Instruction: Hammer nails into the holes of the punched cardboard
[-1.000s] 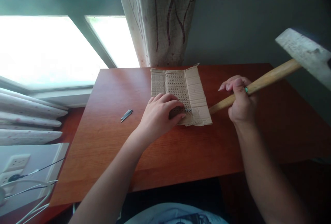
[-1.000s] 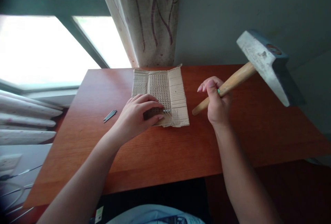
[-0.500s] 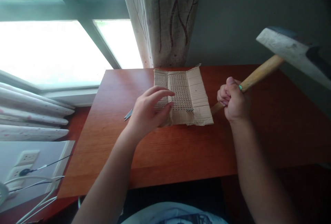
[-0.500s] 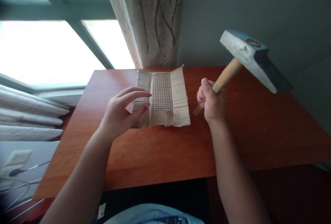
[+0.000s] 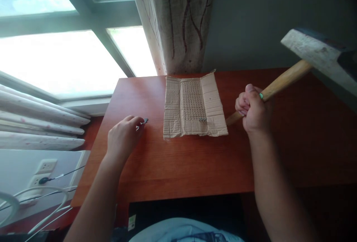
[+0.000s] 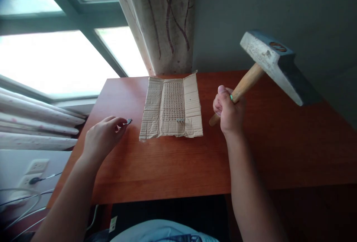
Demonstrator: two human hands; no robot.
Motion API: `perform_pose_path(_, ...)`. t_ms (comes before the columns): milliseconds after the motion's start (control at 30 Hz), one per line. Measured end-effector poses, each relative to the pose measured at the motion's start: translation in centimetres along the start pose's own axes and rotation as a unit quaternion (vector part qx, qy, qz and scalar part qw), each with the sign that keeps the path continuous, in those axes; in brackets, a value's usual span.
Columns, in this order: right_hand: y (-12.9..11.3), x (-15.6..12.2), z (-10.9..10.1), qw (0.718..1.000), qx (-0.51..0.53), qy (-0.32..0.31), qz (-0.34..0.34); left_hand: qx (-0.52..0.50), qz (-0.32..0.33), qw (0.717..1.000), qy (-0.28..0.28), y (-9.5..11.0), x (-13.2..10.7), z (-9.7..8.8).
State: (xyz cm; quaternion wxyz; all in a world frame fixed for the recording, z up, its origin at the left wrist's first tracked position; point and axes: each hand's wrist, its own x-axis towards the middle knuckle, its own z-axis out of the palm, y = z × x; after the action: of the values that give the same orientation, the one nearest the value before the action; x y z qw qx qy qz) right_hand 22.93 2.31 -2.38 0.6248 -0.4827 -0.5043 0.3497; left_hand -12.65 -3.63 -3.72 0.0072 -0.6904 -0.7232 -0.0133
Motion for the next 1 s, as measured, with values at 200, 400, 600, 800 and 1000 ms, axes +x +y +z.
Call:
perform_pose_path(200, 0.2, 0.0, 0.1, 0.999, 0.042, -0.007, -0.004, 0.051, -0.01, 0.999, -0.013, 0.6, 0.0, 0.3)
perform_pose_path(400, 0.0, -0.3, 0.2, 0.997, 0.076, -0.027, -0.006, 0.046, -0.011, 0.999, -0.018, 0.7, -0.2, 0.3)
perform_pose_path(600, 0.2, -0.2, 0.1, 0.995, 0.095, -0.023, -0.006, 0.053, -0.009, 0.997, -0.059, 0.8, -0.1, 0.2)
perform_pose_path(800, 0.6, -0.2, 0.1, 0.995, 0.103, -0.014, -0.013, -0.013, 0.005, 0.997, -0.076, 0.7, -0.3, -0.4)
perform_pose_path(1000, 0.2, -0.3, 0.1, 0.994, 0.103, -0.012, -0.014, -0.426, -0.013, 0.905, 0.017, 2.2, -0.8, -3.3)
